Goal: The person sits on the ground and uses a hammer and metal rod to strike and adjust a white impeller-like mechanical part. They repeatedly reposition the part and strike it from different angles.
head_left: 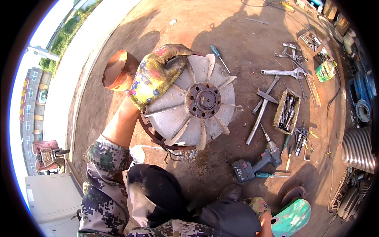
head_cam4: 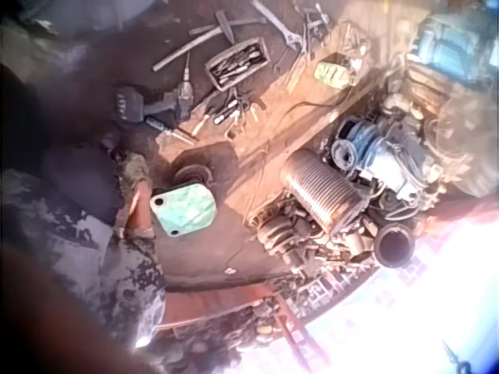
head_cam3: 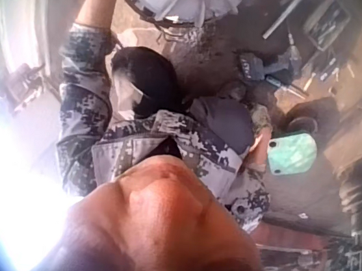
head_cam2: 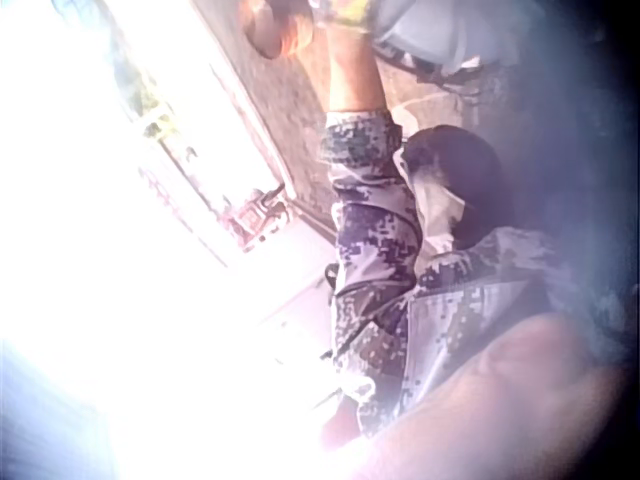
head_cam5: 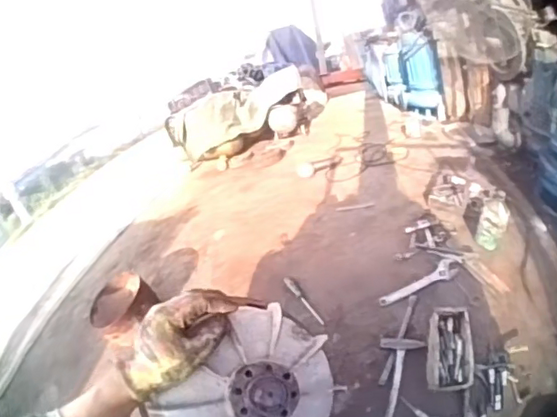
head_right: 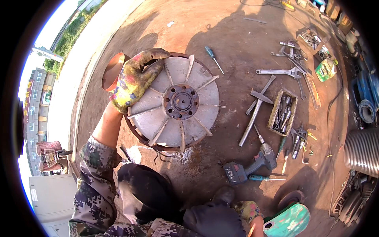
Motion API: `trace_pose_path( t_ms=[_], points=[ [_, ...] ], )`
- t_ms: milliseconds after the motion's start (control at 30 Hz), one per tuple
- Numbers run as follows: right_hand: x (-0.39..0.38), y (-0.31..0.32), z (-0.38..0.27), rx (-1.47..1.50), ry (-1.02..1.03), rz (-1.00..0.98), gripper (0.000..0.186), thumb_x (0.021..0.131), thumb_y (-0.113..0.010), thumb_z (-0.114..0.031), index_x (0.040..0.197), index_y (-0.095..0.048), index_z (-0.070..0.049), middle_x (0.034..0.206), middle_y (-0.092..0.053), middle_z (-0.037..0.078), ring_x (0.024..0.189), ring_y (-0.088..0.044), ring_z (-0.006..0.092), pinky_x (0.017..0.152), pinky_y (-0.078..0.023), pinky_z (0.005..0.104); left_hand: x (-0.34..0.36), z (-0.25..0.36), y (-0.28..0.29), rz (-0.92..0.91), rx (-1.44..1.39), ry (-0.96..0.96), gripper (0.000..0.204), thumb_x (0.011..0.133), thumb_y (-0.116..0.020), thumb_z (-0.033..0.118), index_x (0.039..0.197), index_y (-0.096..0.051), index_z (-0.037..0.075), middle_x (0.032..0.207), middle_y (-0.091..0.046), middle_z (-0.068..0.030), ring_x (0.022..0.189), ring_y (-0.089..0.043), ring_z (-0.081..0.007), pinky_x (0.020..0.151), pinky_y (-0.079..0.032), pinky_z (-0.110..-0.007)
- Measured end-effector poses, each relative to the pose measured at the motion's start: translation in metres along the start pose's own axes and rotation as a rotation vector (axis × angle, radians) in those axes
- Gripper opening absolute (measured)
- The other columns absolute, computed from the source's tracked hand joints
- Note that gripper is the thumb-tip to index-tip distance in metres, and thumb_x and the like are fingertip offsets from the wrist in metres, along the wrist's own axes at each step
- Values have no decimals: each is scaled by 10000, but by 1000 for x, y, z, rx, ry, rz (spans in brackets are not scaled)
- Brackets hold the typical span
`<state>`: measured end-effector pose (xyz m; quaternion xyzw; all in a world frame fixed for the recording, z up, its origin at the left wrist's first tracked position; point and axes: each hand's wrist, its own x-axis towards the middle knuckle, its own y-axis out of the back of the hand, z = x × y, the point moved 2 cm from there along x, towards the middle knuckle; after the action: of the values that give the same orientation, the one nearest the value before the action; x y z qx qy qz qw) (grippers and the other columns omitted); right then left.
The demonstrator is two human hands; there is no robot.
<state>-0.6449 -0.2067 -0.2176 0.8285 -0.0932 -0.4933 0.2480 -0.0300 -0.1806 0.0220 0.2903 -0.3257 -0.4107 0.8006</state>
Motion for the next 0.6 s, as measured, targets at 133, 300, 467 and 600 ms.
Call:
trace_pose_path(
  t_ms=[133, 300, 467, 600],
  points=[
    [71, 32, -137, -29, 216, 187, 438, 973, -606, -462, 1067, -774, -69, 967, -758, 192, 931, -716, 413, 859, -564, 479, -10, 5, 35, 3, 47, -1, 239, 961, -675, 70, 1194, -721, 39, 1208, -728, -125, 1120, -697, -293, 977, -540, -390],
    [110, 37, -147, -261, 134, 322, 497, 952, -630, -544, 961, -781, -70, 887, -742, 215, 867, -706, 439, 783, -551, 527, -10, 11, 28, -61, -5, 25, 268, 1022, -632, 61, 1277, -686, -1, 1252, -710, -102, 1175, -651, -185, 1029, -500, -326],
    [116, 48, -155, -125, 39, 412, 561, 954, -633, -580, 913, -796, -45, 881, -733, 243, 867, -708, 445, 776, -548, 533, -15, 9, 28, -33, -64, 61, 268, 1028, -631, 80, 1278, -692, 4, 1260, -706, -95, 1169, -646, -173, 1025, -500, -320],
    [119, 39, -153, -77, 101, 472, 531, 954, -639, -564, 929, -803, -59, 902, -731, 247, 856, -704, 452, 770, -545, 535, -23, 6, 32, -17, -56, 65, 267, 1030, -637, 90, 1277, -696, 10, 1256, -706, -92, 1164, -645, -169, 1024, -501, -320]
  ],
)
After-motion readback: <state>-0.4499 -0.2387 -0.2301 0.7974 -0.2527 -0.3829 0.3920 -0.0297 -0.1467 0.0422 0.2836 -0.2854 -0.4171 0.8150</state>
